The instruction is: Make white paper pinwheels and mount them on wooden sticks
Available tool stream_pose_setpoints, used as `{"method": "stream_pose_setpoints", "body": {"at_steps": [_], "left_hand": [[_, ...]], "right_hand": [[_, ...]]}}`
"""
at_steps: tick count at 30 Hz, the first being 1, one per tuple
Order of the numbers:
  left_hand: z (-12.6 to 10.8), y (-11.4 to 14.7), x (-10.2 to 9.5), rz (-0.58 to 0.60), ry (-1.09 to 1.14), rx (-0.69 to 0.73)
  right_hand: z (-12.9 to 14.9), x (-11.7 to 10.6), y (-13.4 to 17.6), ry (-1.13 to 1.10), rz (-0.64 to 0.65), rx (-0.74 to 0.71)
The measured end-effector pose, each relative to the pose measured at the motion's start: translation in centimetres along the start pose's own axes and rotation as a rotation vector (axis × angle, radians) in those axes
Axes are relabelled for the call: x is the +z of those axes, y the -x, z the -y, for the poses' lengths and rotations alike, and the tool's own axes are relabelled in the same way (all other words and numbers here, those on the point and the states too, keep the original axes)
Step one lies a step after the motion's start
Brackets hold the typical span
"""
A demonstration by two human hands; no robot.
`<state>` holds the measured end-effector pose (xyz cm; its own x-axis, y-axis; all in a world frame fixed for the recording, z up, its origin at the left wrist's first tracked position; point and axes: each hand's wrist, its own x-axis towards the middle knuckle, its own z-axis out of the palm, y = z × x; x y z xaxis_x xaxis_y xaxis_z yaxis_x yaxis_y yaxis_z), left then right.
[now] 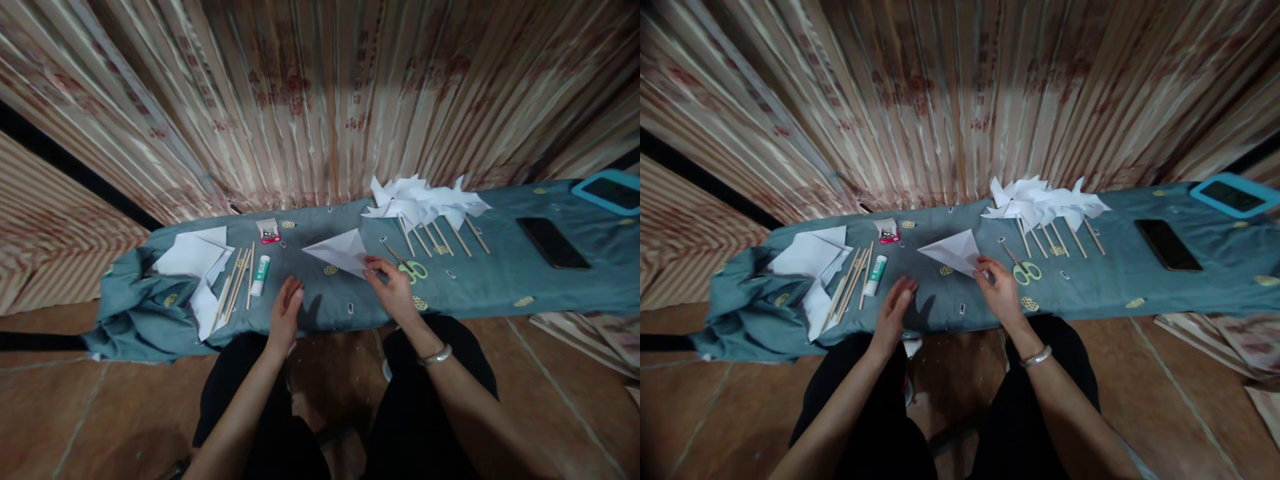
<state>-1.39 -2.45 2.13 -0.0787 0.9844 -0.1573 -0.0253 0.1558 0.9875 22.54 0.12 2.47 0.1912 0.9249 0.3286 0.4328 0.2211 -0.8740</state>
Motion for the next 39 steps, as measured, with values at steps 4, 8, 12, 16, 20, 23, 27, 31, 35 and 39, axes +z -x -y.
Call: {"method": "stream_pose_setpoints", "body": {"at_steps": [4,8,12,16,20,23,27,31,35,39], "left_hand": [[-2.4,-2.2,2.4,0.12,0.516,-0.339],[-3.4,-4.4,3.8,0.115,0.596,-0.4],[-2.6,-5.8,4.3,0.08,0.579,-0.437],[-2.0,-6.2,4.4,0.079,0.588,-0.412],[-1.9,-6.0,4.4,0.104,0.576,-0.39],[-1.9,-5.9,4.3,0.106,0.559,-0.384],[-1.8,-5.9,4.3,0.089,0.559,-0.369],[-2.0,-6.1,4.2,0.079,0.536,-0.365],[-2.5,-6.0,4.3,0.183,0.541,-0.346],[-2.8,-5.3,4.9,0.332,0.591,-0.31]], "right_hand": [[1.2,0.6,1.2,0.088,0.083,-0.087],[1.4,0.9,2.0,0.185,0.159,-0.212],[1.3,1.1,2.4,0.228,0.22,-0.271],[1.2,0.8,2.2,0.241,0.24,-0.255],[0.7,0.3,1.3,0.286,0.11,-0.156],[0.2,0.2,0.6,0.306,-0.01,-0.078],[-0.3,0.3,0.1,0.143,-0.019,0.082],[-0.5,0.6,0.2,-0.056,0.091,0.281],[-0.6,0.9,-0.2,-0.234,0.058,0.379],[-0.9,1.4,-0.8,-0.338,-0.01,0.429]]}}
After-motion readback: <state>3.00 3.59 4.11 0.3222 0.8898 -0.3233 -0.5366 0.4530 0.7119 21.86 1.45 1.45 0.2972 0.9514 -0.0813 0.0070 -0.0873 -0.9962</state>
